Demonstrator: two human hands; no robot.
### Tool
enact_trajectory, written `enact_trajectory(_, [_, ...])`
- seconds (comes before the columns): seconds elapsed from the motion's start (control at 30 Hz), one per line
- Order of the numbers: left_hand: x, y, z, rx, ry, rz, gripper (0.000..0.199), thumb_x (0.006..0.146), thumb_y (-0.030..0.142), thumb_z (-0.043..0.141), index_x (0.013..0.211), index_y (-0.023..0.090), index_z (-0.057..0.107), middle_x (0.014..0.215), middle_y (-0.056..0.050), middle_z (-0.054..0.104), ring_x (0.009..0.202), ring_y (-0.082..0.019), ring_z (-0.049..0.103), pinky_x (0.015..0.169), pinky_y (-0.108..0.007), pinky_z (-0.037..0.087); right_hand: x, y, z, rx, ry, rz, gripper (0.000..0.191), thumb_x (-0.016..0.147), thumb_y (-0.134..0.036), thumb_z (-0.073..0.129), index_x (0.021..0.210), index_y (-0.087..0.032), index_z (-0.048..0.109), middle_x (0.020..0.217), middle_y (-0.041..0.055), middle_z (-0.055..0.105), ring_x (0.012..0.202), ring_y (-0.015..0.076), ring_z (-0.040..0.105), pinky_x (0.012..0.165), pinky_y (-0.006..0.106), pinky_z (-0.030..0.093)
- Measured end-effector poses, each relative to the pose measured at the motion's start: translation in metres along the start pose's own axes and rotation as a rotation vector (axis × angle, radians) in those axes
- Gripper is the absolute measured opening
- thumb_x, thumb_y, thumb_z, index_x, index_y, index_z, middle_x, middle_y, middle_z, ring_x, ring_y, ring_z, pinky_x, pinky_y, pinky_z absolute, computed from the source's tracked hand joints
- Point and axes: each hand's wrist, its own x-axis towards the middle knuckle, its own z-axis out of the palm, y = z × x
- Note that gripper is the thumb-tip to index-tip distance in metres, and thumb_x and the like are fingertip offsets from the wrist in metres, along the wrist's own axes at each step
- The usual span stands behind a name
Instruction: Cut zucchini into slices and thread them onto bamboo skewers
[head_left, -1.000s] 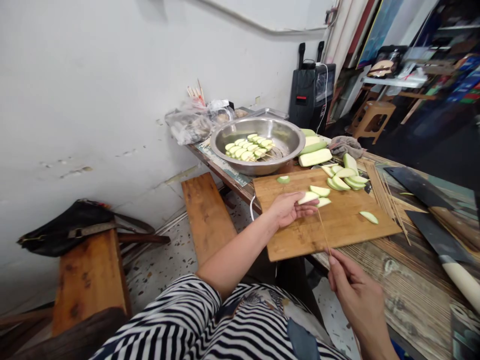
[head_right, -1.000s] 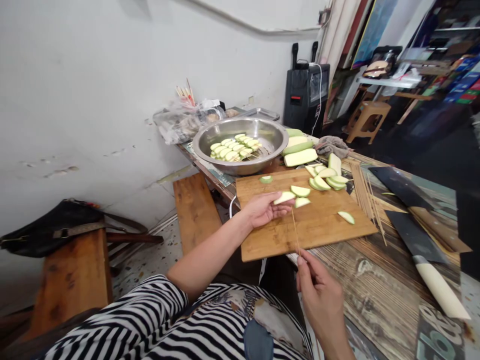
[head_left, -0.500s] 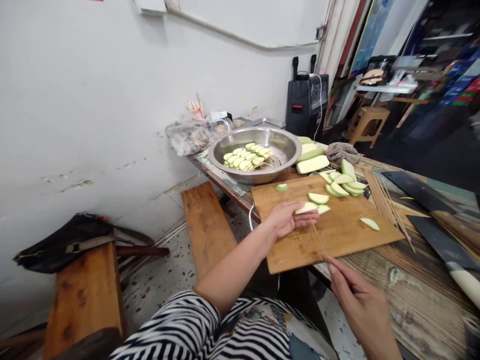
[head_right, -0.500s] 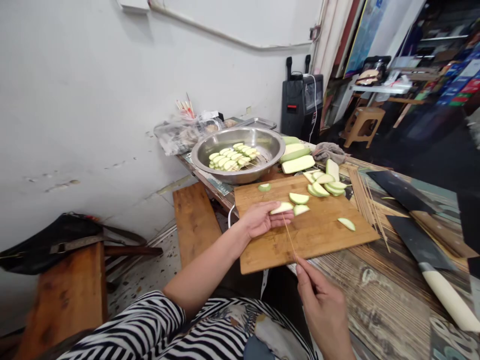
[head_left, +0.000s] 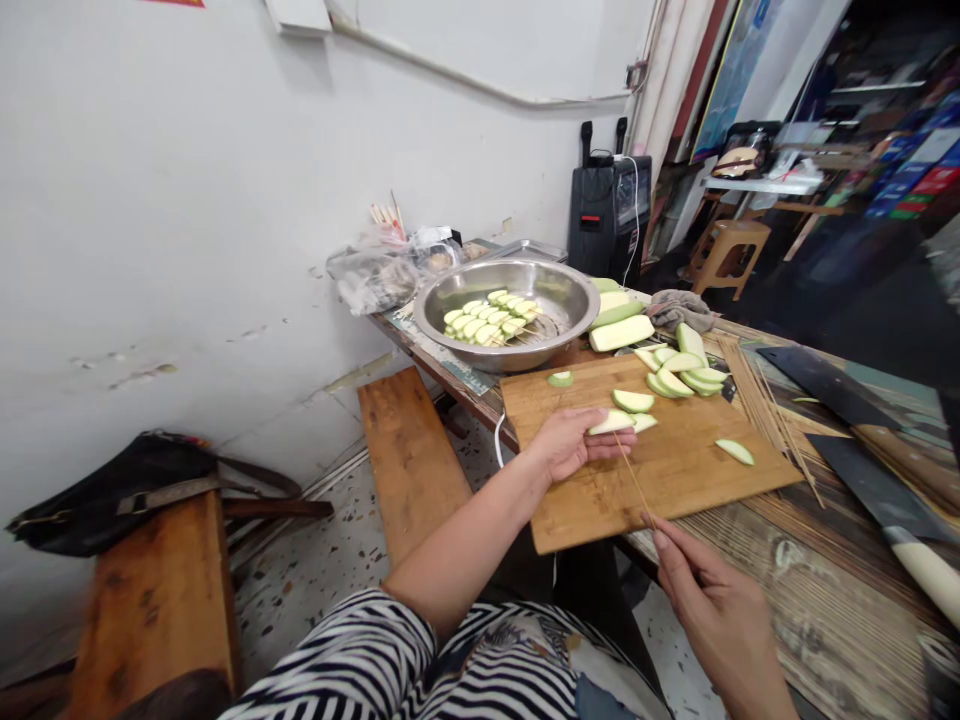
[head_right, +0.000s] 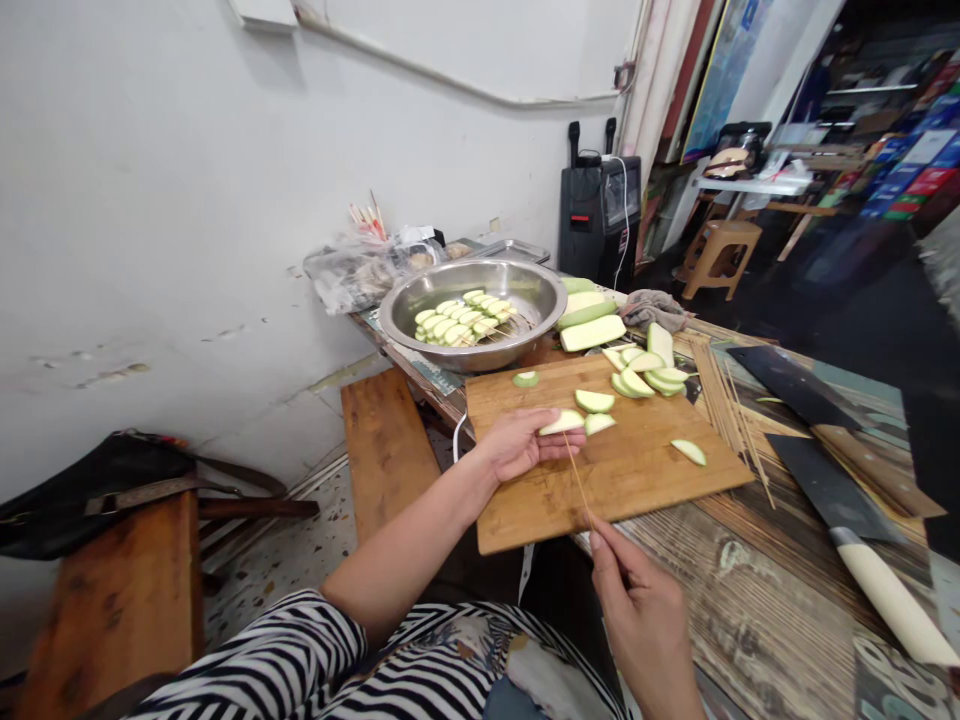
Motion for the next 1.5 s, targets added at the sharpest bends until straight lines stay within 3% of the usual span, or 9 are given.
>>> enact_trajectory(0.23, [-0.001, 0.000, 0.002, 0.020, 0.011, 0.009, 0.020, 0.088, 0.011, 0.046, 0.087, 0.003, 0.064, 0.085, -0.019, 0.071, 0.073, -0.021, 0.070, 0.071, -0.034, 0.056, -0.001, -0.003, 0.000, 0.024, -0.004, 0.043, 0.044, 0.079, -0.047, 0.061, 0.106, -0.015, 0.073, 0.075, 0.0071, 0.071, 0.056, 0.0143, 0.057, 0.054, 0.025, 0.049])
enact_trajectory(0.4, [-0.003, 0.001, 0.003, 0.027, 0.005, 0.017, 0.018, 0.087, 0.011, 0.049, 0.088, 0.003, 0.065, 0.087, -0.019, 0.070, 0.073, -0.020, 0.070, 0.067, -0.031, 0.057, -0.001, -0.003, 0.003, 0.142, -0.049, 0.112, 0.049, 0.081, -0.047, 0.060, 0.114, -0.011, 0.067, 0.052, -0.0027, 0.049, 0.046, 0.0095, 0.037, 0.040, 0.021, 0.030])
enact_trajectory(0.6, [-0.003, 0.001, 0.003, 0.024, -0.002, 0.022, 0.018, 0.087, 0.009, 0.047, 0.087, 0.004, 0.065, 0.090, -0.017, 0.070, 0.074, -0.020, 0.070, 0.068, -0.031, 0.057, 0.000, -0.010, 0.007, 0.225, -0.102, 0.161, 0.055, 0.082, -0.050, 0.058, 0.116, -0.007, 0.063, 0.048, -0.0072, 0.034, 0.043, 0.0068, 0.028, 0.039, 0.020, 0.019])
enact_trajectory(0.9, [-0.001, 0.002, 0.002, 0.027, -0.010, 0.017, 0.017, 0.086, 0.008, 0.048, 0.085, 0.004, 0.065, 0.090, -0.017, 0.071, 0.074, -0.020, 0.070, 0.069, -0.033, 0.057, 0.000, -0.015, 0.019, 0.498, -0.140, 0.297, 0.051, 0.077, -0.050, 0.065, 0.110, -0.011, 0.062, 0.047, -0.0108, 0.031, 0.036, 0.0027, 0.022, 0.035, 0.016, 0.014])
enact_trajectory(1.07, [-0.001, 0.003, 0.003, 0.035, -0.002, 0.005, 0.016, 0.085, 0.009, 0.050, 0.084, 0.004, 0.065, 0.088, -0.017, 0.070, 0.072, -0.019, 0.069, 0.069, -0.032, 0.057, -0.002, -0.027, 0.022, 0.682, -0.156, 0.390, 0.040, 0.072, -0.047, 0.071, 0.096, -0.016, 0.064, 0.044, -0.0126, 0.029, 0.031, 0.0003, 0.017, 0.031, 0.013, 0.012])
enact_trajectory(1.33, [0.000, 0.004, 0.002, 0.010, -0.007, 0.008, 0.016, 0.085, 0.008, 0.050, 0.083, 0.004, 0.066, 0.083, -0.015, 0.070, 0.071, -0.020, 0.069, 0.067, -0.032, 0.057, 0.002, -0.035, 0.024, 0.951, -0.256, 0.428, 0.023, 0.079, -0.037, 0.067, 0.085, -0.015, 0.063, 0.043, -0.0121, 0.033, 0.027, -0.0003, 0.017, 0.027, 0.012, 0.018])
enact_trajectory(1.5, [0.001, 0.004, 0.002, 0.008, 0.014, 0.009, 0.013, 0.084, 0.008, 0.053, 0.083, 0.003, 0.065, 0.085, -0.017, 0.070, 0.071, -0.020, 0.069, 0.067, -0.032, 0.058, 0.000, -0.040, 0.030, 0.938, -0.200, 0.404, 0.025, 0.078, -0.039, 0.068, 0.088, -0.016, 0.064, 0.044, -0.0117, 0.035, 0.027, 0.0001, 0.018, 0.026, 0.012, 0.018])
